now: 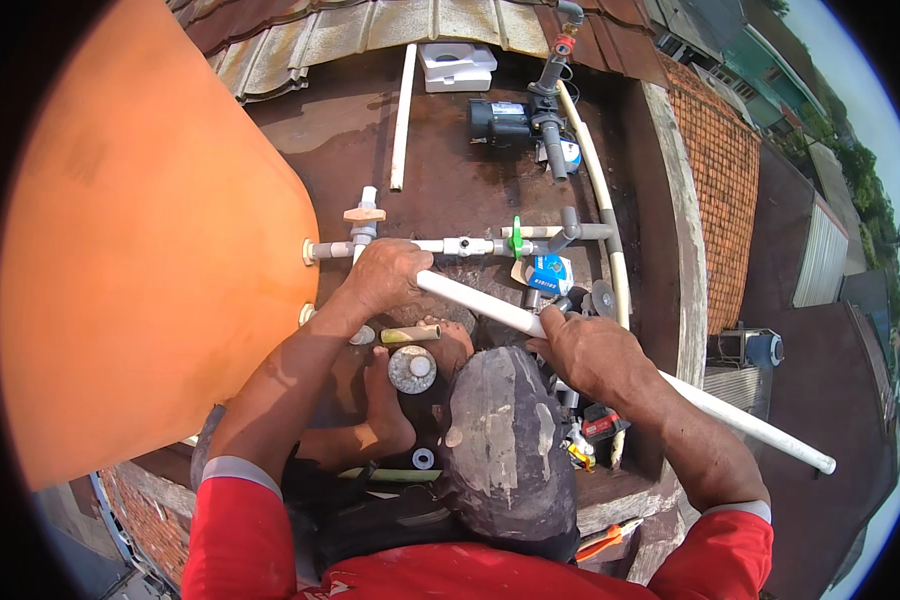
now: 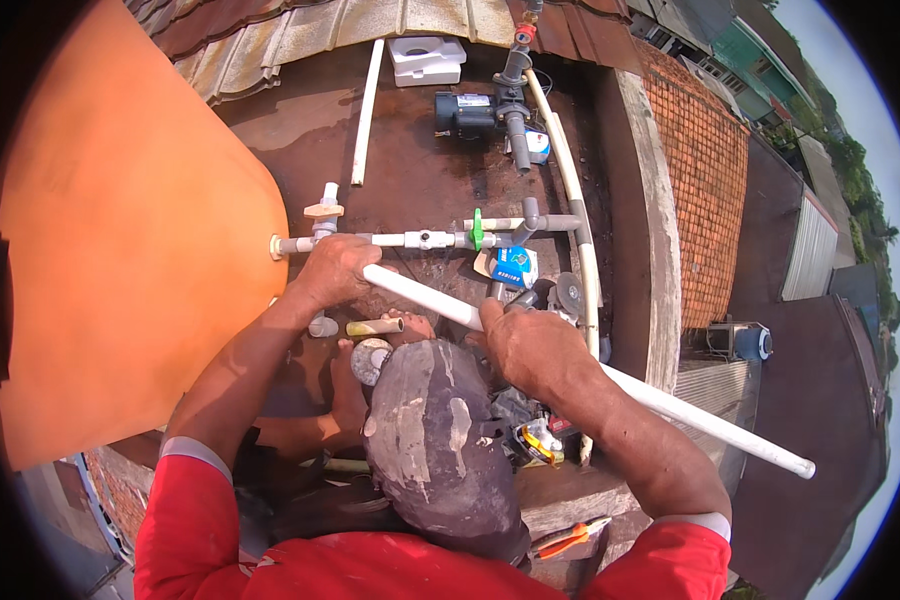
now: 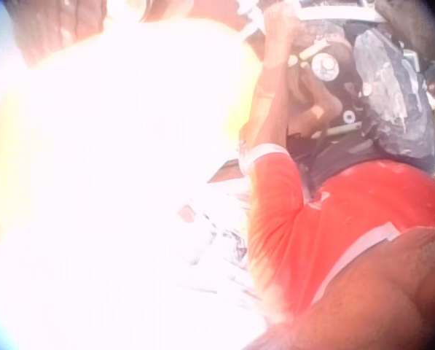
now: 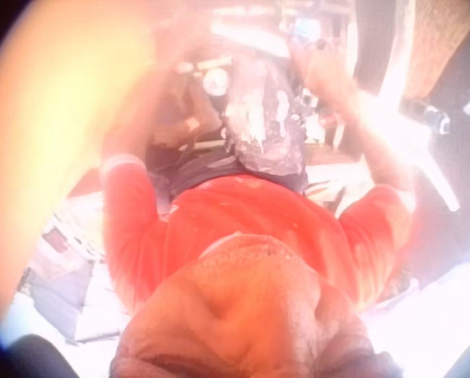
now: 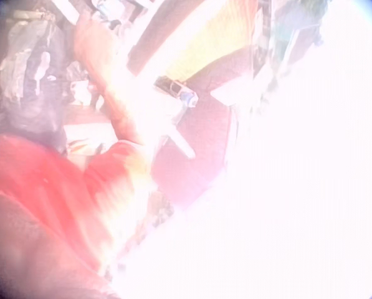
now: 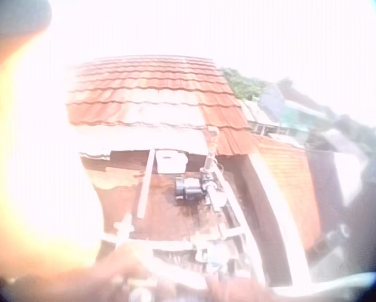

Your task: The person sits on a rooftop and assembles a PVC pipe system connected to a large orange water tank. They use a power tool to cut and smooth pipe ends, then fit various fittings and valves together by hand.

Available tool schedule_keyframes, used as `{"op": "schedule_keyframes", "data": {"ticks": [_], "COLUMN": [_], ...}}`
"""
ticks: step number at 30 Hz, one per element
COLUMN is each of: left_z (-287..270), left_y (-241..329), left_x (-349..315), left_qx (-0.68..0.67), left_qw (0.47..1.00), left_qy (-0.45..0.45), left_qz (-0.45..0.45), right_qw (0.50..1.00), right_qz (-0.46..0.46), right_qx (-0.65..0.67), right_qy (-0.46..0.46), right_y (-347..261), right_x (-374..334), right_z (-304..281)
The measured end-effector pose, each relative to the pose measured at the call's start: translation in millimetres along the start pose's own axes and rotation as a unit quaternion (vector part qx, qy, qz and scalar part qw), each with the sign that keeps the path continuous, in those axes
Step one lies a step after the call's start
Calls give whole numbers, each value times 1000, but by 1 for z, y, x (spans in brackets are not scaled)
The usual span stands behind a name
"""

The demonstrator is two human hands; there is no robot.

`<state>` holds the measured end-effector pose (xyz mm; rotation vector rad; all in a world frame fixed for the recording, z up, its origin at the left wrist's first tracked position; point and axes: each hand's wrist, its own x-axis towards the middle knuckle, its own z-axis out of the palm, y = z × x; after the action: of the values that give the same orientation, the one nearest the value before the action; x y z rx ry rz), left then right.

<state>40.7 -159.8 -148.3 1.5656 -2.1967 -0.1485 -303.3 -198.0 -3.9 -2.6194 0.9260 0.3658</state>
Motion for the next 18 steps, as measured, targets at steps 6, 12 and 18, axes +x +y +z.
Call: {"op": "schedule_keyframes", "data": {"ticks": [6,12,18], "left_z": [18,64,75], "left_y": [-4,35,8], "left_x": [74,88,79], "left_qx": [-331,-623,-628], "left_qw": [908,690,709], "left_qy": [21,-27,-67], "left_qz": [-256,-367,-313], "right_qw": [944,896,693], "right_qz": [217,283,261], "right_qx": [244,340,671], "right_qy": [55,44,-49], "right_y": [2,-18,12], "right_x": [-54,-44,-61], "right_z": [63,92,118]}}
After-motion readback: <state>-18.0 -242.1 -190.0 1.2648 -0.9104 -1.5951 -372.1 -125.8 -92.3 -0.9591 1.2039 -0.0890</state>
